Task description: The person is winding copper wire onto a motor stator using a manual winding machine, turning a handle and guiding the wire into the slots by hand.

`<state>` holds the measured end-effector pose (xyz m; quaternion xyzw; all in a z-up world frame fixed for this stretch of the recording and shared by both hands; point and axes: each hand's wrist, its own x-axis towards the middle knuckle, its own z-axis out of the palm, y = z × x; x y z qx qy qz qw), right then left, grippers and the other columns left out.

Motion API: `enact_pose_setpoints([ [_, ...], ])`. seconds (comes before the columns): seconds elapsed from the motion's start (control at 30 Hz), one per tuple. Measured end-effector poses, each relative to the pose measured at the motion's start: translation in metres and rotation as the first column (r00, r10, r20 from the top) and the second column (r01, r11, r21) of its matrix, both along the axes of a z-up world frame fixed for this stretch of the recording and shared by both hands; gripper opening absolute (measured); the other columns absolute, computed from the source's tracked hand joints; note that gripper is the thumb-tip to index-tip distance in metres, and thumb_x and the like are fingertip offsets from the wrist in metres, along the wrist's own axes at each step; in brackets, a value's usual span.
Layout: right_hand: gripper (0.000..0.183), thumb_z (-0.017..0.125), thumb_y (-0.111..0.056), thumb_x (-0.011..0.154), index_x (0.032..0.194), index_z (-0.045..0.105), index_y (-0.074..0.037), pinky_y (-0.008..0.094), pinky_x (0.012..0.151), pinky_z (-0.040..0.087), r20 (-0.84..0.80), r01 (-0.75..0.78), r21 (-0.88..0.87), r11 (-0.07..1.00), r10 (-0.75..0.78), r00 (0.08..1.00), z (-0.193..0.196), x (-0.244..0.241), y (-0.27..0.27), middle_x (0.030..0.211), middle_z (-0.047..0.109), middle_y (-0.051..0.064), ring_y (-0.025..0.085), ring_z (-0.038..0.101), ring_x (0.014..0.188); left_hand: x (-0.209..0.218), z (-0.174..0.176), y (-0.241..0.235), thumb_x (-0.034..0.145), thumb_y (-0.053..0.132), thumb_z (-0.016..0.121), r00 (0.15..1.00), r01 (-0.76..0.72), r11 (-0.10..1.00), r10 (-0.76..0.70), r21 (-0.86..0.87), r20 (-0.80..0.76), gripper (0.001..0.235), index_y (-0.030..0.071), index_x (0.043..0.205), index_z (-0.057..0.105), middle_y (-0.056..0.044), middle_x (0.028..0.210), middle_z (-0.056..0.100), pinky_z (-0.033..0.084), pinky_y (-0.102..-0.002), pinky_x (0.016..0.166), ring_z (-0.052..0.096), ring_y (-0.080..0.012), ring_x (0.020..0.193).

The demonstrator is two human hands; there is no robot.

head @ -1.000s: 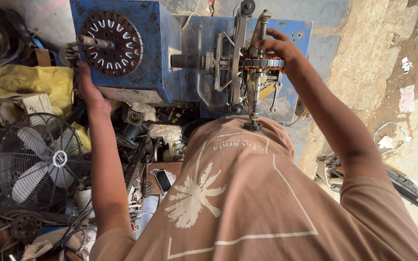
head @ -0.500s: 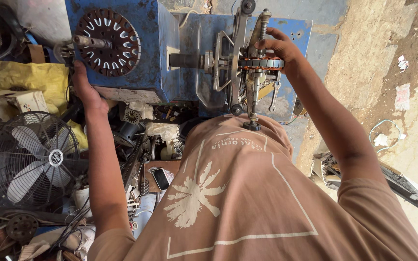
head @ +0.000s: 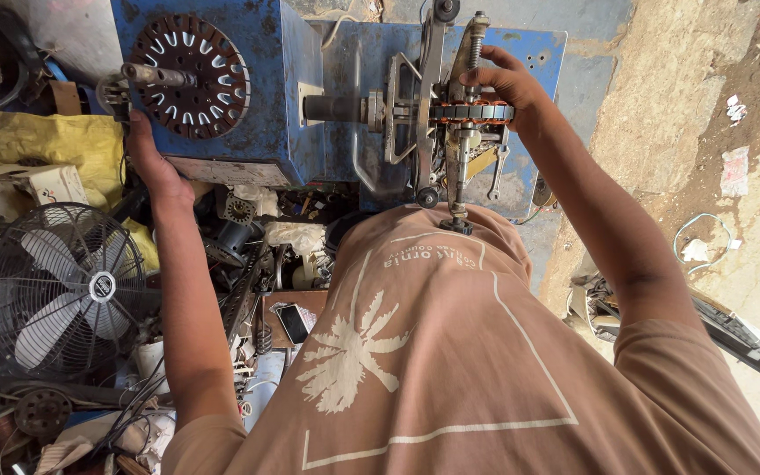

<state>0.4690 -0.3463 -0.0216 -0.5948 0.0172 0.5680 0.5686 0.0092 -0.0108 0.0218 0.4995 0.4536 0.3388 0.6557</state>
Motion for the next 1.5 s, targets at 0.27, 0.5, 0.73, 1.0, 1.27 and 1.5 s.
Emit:
enact_pose_setpoints([
  [0.27, 0.071, 0.087, -0.006, 0.072, 0.138, 0.059, -0.009, 0.040, 0.068, 0.066, 0.013, -0.007, 0.015, 1.000, 0.006, 1.000, -0.008, 0.002, -0.001, 0.110, 0.073, 0.012, 0.024, 0.075, 0.082, 0.000, -0.001, 0.001, 0.093, 0.068, 0.063, 1.000, 0.007, 1.000, -0.006, 0.016, -0.028, 0.091, 0.003, 0.153, 0.045, -0.014, 0.151, 0.055, 0.046, -0.046, 0.121, 0.055, -0.0280, 0.142],
  [0.5, 0.072, 0.086, -0.007, 0.073, 0.140, 0.059, -0.008, 0.043, 0.075, 0.068, 0.009, -0.010, 0.021, 1.000, 0.010, 1.000, -0.002, 0.000, -0.001, 0.109, 0.074, 0.014, 0.026, 0.077, 0.086, -0.001, -0.002, 0.000, 0.093, 0.066, 0.066, 1.000, -0.022, 1.000, 0.022, 0.001, 0.003, 0.089, 0.002, 0.152, 0.047, -0.014, 0.150, 0.056, 0.045, -0.045, 0.120, 0.056, -0.0272, 0.140],
  [0.73, 0.073, 0.086, -0.005, 0.073, 0.140, 0.057, -0.009, 0.045, 0.075, 0.067, -0.014, 0.005, 0.013, 1.000, -0.005, 1.000, -0.005, 0.001, 0.001, 0.109, 0.073, 0.014, 0.028, 0.077, 0.086, -0.002, -0.002, -0.001, 0.094, 0.059, 0.071, 0.997, -0.064, 0.998, 0.064, -0.004, 0.046, 0.083, -0.001, 0.148, 0.049, -0.015, 0.146, 0.058, 0.047, -0.045, 0.117, 0.059, -0.0274, 0.136],
  [1.0, 0.072, 0.086, -0.005, 0.072, 0.139, 0.057, -0.009, 0.043, 0.074, 0.067, -0.004, -0.002, 0.005, 1.000, 0.002, 1.000, -0.004, 0.001, 0.001, 0.110, 0.072, 0.015, 0.027, 0.076, 0.086, -0.001, 0.004, -0.003, 0.096, 0.060, 0.068, 0.999, -0.022, 1.000, 0.022, 0.014, 0.041, 0.083, 0.000, 0.150, 0.048, -0.013, 0.147, 0.057, 0.047, -0.044, 0.117, 0.058, -0.0263, 0.137],
  [1.27, 0.073, 0.086, -0.008, 0.071, 0.139, 0.059, -0.012, 0.040, 0.068, 0.064, 0.030, -0.016, -0.055, 0.998, 0.017, 0.999, 0.001, 0.000, 0.003, 0.109, 0.074, 0.011, 0.024, 0.074, 0.082, 0.005, 0.005, -0.002, 0.096, 0.059, 0.067, 0.997, -0.019, 1.000, 0.020, -0.007, 0.074, 0.081, 0.002, 0.151, 0.049, -0.011, 0.148, 0.059, 0.047, -0.043, 0.118, 0.058, -0.0256, 0.137],
  [1.5, 0.074, 0.088, -0.010, 0.069, 0.138, 0.061, -0.013, 0.035, 0.064, 0.060, 0.040, -0.020, -0.065, 0.998, 0.023, 0.999, -0.009, 0.003, 0.001, 0.112, 0.072, 0.010, 0.019, 0.068, 0.076, 0.004, 0.006, 0.000, 0.097, 0.056, 0.067, 0.994, 0.006, 1.000, -0.006, -0.001, 0.107, 0.079, 0.002, 0.151, 0.049, -0.011, 0.149, 0.058, 0.047, -0.043, 0.118, 0.058, -0.0249, 0.137],
])
